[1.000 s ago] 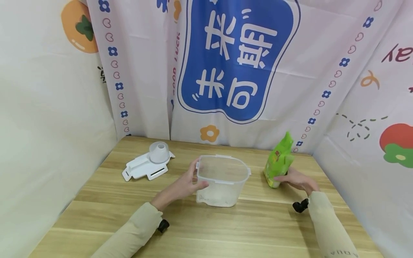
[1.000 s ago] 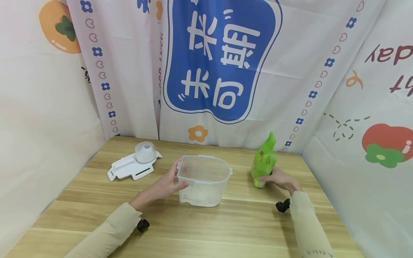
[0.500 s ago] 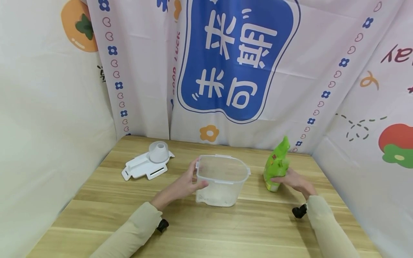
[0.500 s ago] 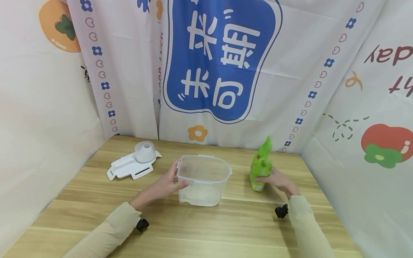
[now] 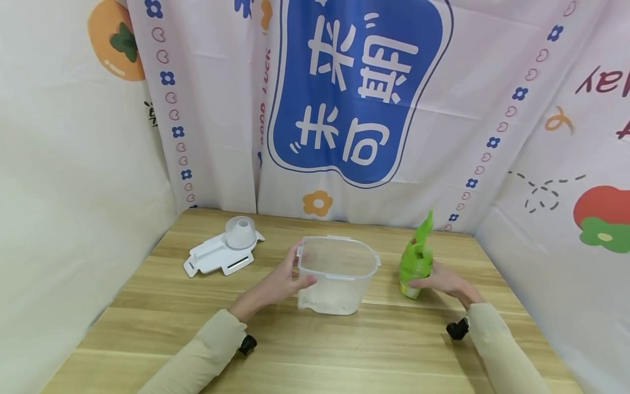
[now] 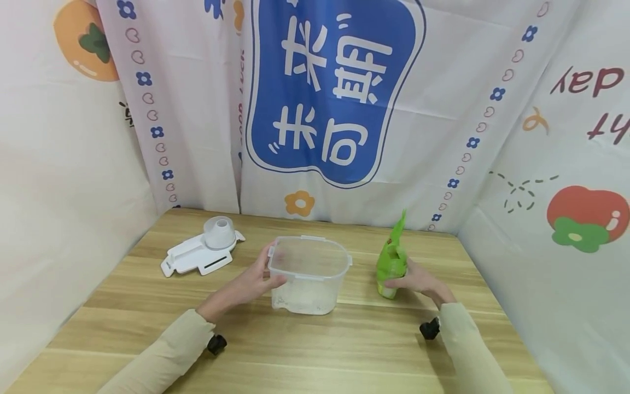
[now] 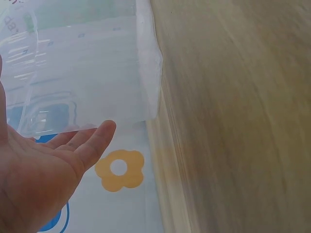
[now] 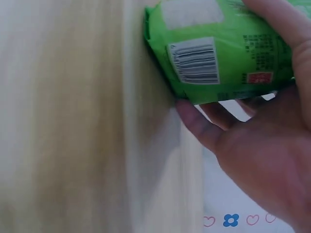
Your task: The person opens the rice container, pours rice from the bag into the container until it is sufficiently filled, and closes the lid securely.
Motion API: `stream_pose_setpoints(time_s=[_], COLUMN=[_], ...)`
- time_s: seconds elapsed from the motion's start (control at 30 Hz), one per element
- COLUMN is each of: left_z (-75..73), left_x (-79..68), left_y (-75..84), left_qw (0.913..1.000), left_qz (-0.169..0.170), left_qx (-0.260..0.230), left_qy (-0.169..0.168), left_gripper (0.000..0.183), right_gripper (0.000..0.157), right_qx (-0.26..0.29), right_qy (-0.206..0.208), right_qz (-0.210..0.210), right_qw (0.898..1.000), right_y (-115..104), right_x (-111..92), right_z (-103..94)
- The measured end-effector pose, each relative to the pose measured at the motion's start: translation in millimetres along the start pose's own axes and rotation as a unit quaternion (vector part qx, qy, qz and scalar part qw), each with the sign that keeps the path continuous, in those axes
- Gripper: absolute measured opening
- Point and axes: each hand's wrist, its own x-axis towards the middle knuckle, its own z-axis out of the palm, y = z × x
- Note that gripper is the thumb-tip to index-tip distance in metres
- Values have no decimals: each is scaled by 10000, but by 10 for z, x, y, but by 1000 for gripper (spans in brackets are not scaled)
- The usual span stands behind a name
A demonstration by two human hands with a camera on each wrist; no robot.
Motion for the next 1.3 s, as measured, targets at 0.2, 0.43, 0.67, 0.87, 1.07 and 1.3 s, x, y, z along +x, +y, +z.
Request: stream_pose_setpoints(time_s=[0.2,0.43,0.67,0.87,1.07,1.3], left_z=[-6,8,-45,-45,9,28], left_x=[-16,-17,-116,-147,-60,-19], left_y=[-4,47,350,398,117,10], left_qw=[10000,10000,10000,10000,9999,9999], left_qz=[13,-31,13,43,48,50], left_qx=[-27,9,10,11,105,101], left_qy=[34,-48,-87,-27,75,119], left_gripper=[93,94,91,90,91,92], right_gripper=[68,96,95,87,80,66], right_qx=[-96,-510,-471,-13,233,723], right_qy=[572,1229,1563,1834,2207,2121], right_qz=[-286,-143,36,57,8,-806], right_qw=[9979,9910,9866,9830,9751,9712], right_y=[47,-17,-94,-242,-338,-441], right_x=[28,67,101,113,131,197], right_z=[76,161,267,368,480,511])
